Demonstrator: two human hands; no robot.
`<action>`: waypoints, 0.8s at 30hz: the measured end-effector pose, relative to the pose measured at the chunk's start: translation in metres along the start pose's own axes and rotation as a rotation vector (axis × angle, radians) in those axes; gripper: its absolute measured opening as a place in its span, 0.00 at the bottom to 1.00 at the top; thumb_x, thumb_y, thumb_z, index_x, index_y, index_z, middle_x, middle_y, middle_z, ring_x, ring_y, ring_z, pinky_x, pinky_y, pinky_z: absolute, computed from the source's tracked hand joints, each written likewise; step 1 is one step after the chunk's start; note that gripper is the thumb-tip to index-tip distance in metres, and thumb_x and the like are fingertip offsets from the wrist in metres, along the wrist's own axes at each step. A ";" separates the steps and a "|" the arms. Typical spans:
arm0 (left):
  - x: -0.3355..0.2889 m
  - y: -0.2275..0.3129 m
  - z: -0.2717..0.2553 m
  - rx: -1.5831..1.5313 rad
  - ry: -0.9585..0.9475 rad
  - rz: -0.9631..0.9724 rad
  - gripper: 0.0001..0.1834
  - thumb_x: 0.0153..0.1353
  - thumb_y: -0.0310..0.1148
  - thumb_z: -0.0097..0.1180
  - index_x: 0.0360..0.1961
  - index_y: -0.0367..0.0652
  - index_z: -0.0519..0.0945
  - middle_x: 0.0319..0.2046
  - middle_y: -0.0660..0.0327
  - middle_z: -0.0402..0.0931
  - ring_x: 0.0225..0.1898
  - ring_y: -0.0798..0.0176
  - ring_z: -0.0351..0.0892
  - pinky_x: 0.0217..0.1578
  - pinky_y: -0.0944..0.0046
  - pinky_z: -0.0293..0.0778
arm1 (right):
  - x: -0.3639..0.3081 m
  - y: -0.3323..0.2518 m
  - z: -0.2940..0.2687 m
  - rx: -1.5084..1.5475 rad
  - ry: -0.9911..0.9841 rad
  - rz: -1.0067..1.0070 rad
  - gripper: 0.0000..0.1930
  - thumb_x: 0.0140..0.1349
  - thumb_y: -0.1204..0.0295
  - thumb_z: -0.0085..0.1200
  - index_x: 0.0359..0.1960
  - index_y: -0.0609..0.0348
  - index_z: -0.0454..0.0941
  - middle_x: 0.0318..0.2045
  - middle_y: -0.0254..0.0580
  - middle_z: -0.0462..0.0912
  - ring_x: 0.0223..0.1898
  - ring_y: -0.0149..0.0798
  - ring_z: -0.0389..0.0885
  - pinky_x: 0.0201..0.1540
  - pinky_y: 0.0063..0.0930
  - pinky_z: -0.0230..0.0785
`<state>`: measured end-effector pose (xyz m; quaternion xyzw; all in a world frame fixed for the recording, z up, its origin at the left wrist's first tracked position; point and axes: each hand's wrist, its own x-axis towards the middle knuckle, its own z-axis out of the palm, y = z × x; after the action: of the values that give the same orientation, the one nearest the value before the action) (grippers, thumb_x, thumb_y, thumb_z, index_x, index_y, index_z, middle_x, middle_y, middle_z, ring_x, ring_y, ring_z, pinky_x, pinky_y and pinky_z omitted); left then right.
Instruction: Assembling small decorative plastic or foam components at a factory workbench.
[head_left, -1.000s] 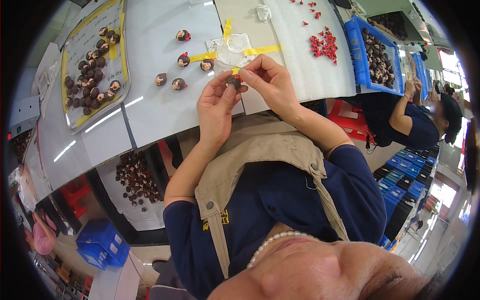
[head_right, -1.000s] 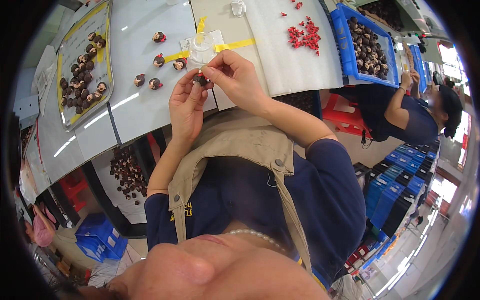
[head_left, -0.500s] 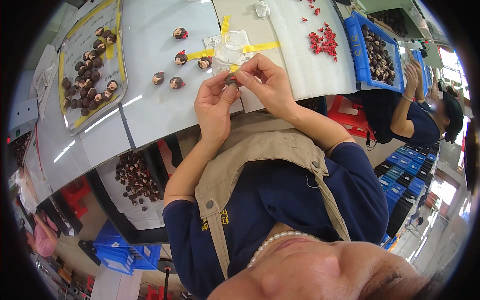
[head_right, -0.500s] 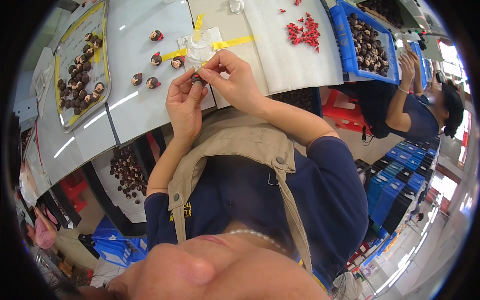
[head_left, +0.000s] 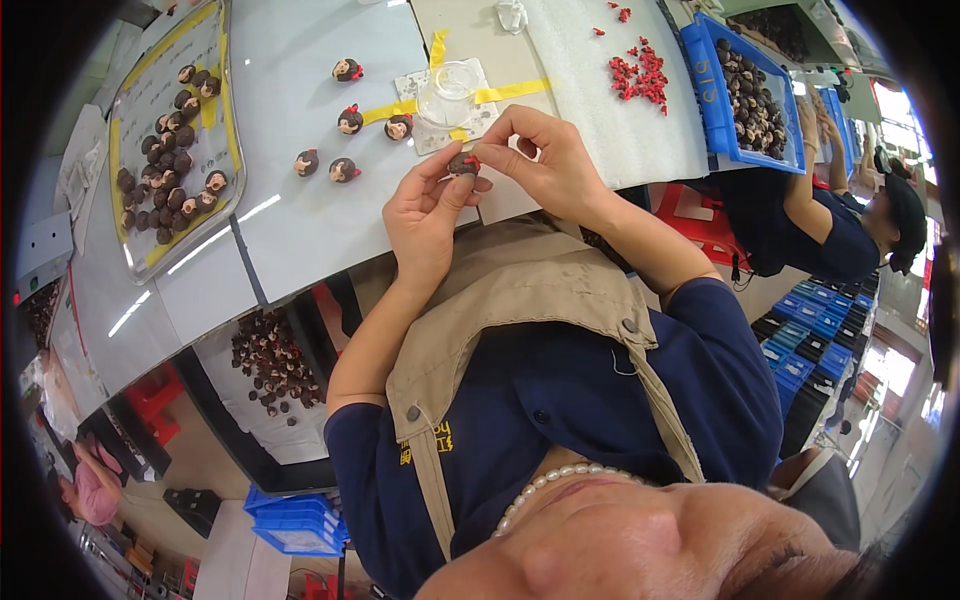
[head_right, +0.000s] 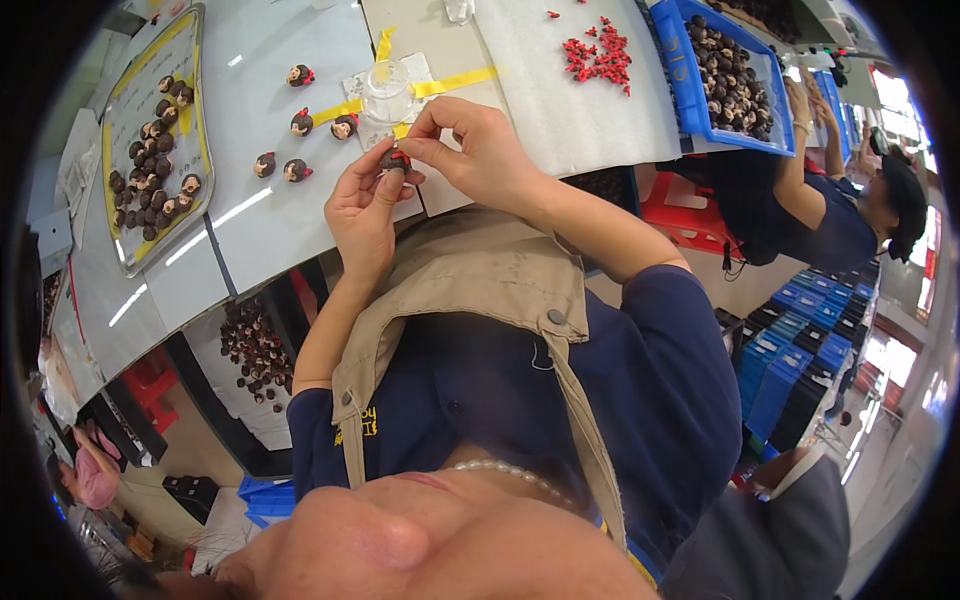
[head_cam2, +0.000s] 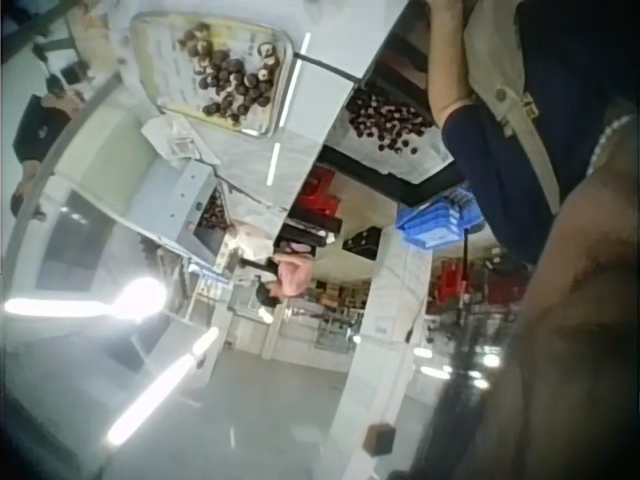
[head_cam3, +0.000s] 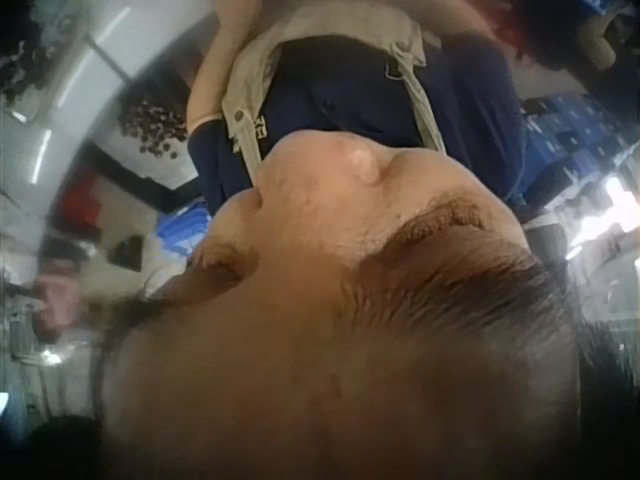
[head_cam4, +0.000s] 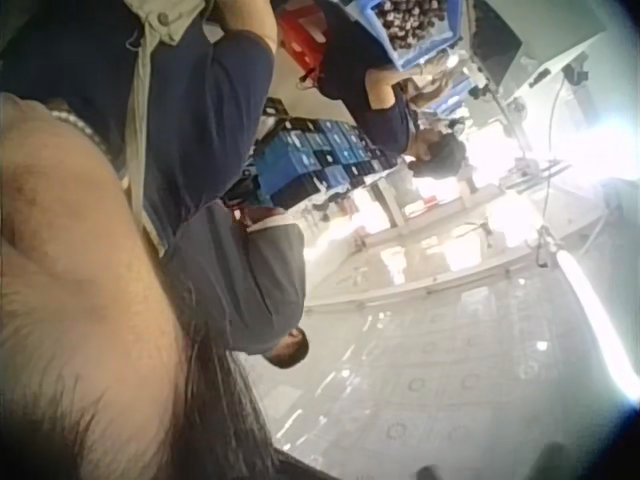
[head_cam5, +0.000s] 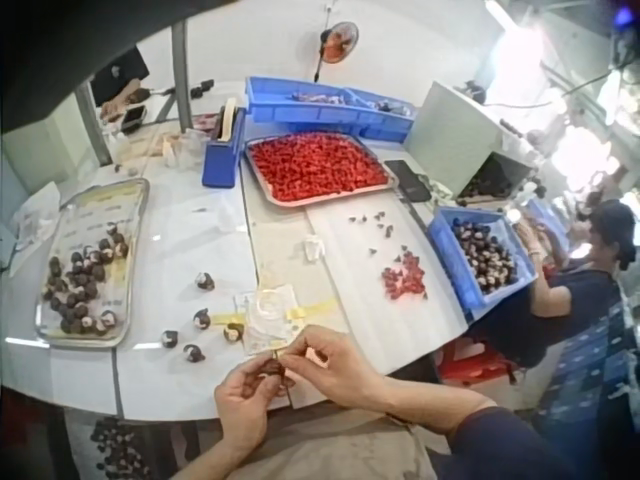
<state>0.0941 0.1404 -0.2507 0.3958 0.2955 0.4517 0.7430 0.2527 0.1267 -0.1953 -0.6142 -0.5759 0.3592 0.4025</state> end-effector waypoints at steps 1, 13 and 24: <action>0.000 0.000 0.000 0.011 0.000 0.001 0.18 0.59 0.23 0.53 0.51 0.30 0.70 0.38 0.56 0.77 0.36 0.65 0.79 0.35 0.71 0.75 | 0.001 0.000 -0.001 -0.019 -0.012 -0.016 0.06 0.55 0.71 0.58 0.26 0.60 0.75 0.21 0.31 0.76 0.20 0.22 0.66 0.22 0.17 0.56; -0.004 -0.008 0.003 0.067 0.025 0.067 0.16 0.59 0.19 0.51 0.50 0.29 0.71 0.36 0.54 0.77 0.34 0.65 0.79 0.38 0.68 0.78 | -0.008 0.013 0.014 0.097 -0.042 -0.060 0.06 0.54 0.81 0.53 0.25 0.65 0.68 0.23 0.41 0.73 0.25 0.32 0.71 0.29 0.25 0.65; -0.004 -0.004 0.002 0.126 -0.012 0.076 0.16 0.60 0.22 0.52 0.50 0.28 0.70 0.40 0.50 0.77 0.36 0.62 0.80 0.38 0.67 0.78 | -0.005 0.012 0.011 -0.005 -0.025 -0.170 0.05 0.54 0.80 0.54 0.25 0.63 0.69 0.22 0.39 0.72 0.24 0.32 0.70 0.29 0.24 0.64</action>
<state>0.0958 0.1352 -0.2526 0.4554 0.3036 0.4579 0.7005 0.2474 0.1220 -0.2113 -0.5595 -0.6319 0.3300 0.4228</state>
